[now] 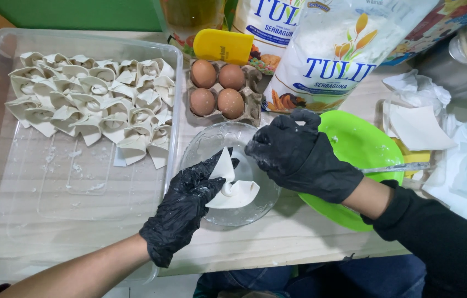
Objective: The person is filling thin dough wrappers with a meat mixture and folding them into dumplings.
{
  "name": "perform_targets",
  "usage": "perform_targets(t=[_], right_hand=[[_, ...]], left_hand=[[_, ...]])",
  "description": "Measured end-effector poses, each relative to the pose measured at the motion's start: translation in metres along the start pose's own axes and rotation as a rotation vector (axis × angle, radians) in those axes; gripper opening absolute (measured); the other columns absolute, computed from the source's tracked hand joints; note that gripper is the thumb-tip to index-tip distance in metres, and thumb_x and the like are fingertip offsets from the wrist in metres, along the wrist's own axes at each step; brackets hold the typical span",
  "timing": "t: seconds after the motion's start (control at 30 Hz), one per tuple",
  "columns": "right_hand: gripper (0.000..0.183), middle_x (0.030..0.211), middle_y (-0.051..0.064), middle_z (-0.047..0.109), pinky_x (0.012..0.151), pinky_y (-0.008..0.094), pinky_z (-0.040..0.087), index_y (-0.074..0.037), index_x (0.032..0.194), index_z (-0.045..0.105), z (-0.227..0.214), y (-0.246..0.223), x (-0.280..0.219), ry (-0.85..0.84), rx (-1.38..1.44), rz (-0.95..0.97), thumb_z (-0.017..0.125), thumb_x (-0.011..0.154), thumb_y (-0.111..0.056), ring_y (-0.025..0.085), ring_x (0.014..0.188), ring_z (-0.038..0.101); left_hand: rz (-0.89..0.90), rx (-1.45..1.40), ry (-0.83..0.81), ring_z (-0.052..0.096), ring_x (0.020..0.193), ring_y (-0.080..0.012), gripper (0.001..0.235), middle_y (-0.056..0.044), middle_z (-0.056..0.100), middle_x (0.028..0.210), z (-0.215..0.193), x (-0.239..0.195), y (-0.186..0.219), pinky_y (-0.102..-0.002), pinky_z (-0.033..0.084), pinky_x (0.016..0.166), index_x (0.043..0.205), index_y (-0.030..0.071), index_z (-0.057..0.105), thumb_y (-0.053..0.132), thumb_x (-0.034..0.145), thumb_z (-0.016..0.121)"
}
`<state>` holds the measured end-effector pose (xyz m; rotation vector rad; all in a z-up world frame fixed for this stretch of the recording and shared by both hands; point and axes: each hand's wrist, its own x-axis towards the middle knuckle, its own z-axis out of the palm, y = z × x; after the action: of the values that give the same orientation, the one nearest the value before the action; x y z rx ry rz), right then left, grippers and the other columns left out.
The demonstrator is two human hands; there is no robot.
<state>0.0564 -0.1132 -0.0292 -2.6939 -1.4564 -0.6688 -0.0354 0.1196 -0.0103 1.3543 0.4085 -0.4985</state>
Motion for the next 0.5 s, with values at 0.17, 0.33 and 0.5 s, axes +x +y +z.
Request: perform_targets(t=[0.17, 0.33, 0.5], right_hand=[[0.014, 0.082, -0.008, 0.055, 0.106, 0.053, 0.038, -0.023, 0.082, 0.057, 0.021, -0.017, -0.027, -0.071, 0.123, 0.060, 0.054, 0.095, -0.018, 0.023, 0.087, 0.060], [0.021, 0.083, -0.005, 0.055, 0.106, 0.059, 0.033, -0.029, 0.077, 0.062, 0.020, -0.016, -0.026, -0.150, 0.164, -0.125, 0.055, 0.088, -0.012, 0.024, 0.087, 0.059], [0.015, 0.087, -0.012, 0.054, 0.111, 0.060, 0.025, -0.035, 0.080, 0.054, 0.051, -0.012, -0.038, -0.301, 0.252, 0.038, 0.048, 0.086, -0.022, 0.014, 0.098, 0.056]], left_hand=[[-0.067, 0.048, 0.036, 0.034, 0.044, -0.0078, 0.056, 0.000, 0.079, 0.102, -0.001, 0.002, -0.002, -0.024, 0.028, 0.034, 0.144, 0.026, 0.069, 0.022, 0.088, 0.069], [-0.057, 0.076, 0.073, 0.064, 0.091, -0.0103, 0.058, 0.003, 0.078, 0.123, -0.002, 0.005, -0.007, -0.026, 0.043, 0.052, 0.143, 0.026, 0.068, 0.024, 0.085, 0.070], [-0.026, 0.045, 0.058, 0.059, 0.076, -0.0084, 0.058, 0.001, 0.079, 0.118, -0.003, 0.006, -0.009, -0.024, 0.039, 0.046, 0.143, 0.025, 0.068, 0.023, 0.085, 0.071]])
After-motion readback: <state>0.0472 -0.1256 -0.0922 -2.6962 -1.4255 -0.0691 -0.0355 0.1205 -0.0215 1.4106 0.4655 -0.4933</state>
